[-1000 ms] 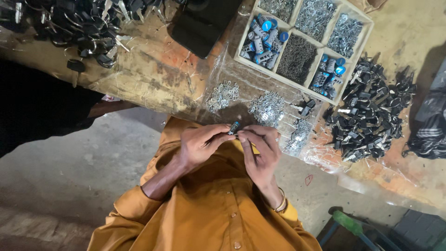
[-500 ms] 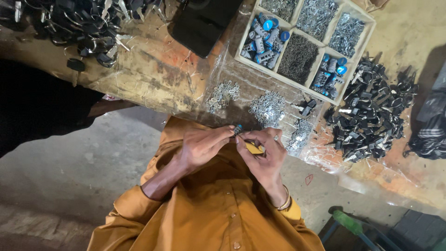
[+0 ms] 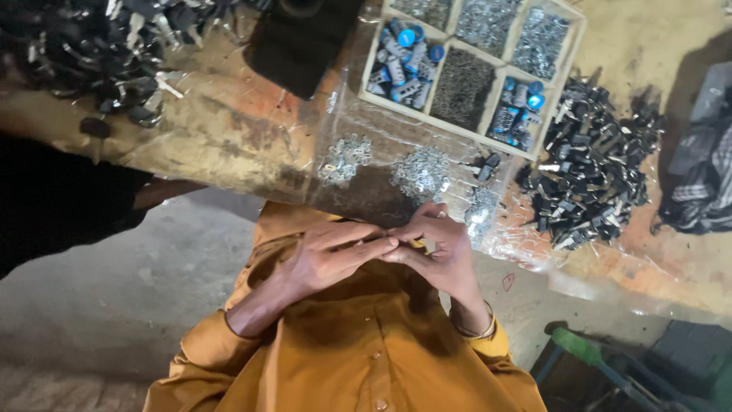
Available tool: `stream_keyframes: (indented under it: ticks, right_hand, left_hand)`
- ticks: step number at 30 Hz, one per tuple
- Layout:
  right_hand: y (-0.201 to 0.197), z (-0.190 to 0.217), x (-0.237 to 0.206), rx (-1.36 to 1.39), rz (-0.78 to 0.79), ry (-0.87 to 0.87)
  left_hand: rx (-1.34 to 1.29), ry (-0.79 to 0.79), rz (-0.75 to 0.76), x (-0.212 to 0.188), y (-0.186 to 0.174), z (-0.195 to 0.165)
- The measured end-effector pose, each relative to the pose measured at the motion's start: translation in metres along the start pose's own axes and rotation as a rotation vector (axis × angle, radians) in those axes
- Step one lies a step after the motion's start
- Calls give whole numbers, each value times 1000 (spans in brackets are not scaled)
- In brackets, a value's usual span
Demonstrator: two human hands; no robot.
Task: The person picks small lock cylinders and metal pins from a compartment tray on the workbench, inserts pins into the lock bodies by hand, and places finished assemblies aside. They repeat this assembly cycle continuously, handling lock parts one at a time and reaching into the divided tray for components.
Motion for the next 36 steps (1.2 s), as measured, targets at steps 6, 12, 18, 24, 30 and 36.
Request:
stream_keyframes:
  ticks: [6, 12, 18, 24, 30, 36]
  right_hand:
    - [-76, 5, 5, -389, -301, 28]
    - [-119, 9, 5, -703, -532, -90]
    - [-128, -51, -33, 700, -737, 5]
    - [-50, -48, -21, 609, -302, 215]
    - [-29, 7, -7, 45, -202, -18]
    - [-33, 42, 24, -23, -11, -119]
  left_hand:
    - [-90, -89, -71, 8, -4, 4]
    - [-103, -237, -189, 6, -1, 23]
    - [-236, -300, -233, 3, 13, 30]
    - [-323, -320, -266, 2, 20, 38]
    - [-241, -271, -249, 0, 18, 34]
    - [-76, -118, -258, 8, 7, 23]
Point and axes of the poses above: each hand's wrist, its own x-axis towards the middle knuckle, its own y-axis out of the palm, z = x × y, the point moved 9 cm from there along x, towards the middle knuckle, and after that the axes turned 1 degree about y, right-handed, at the moved point
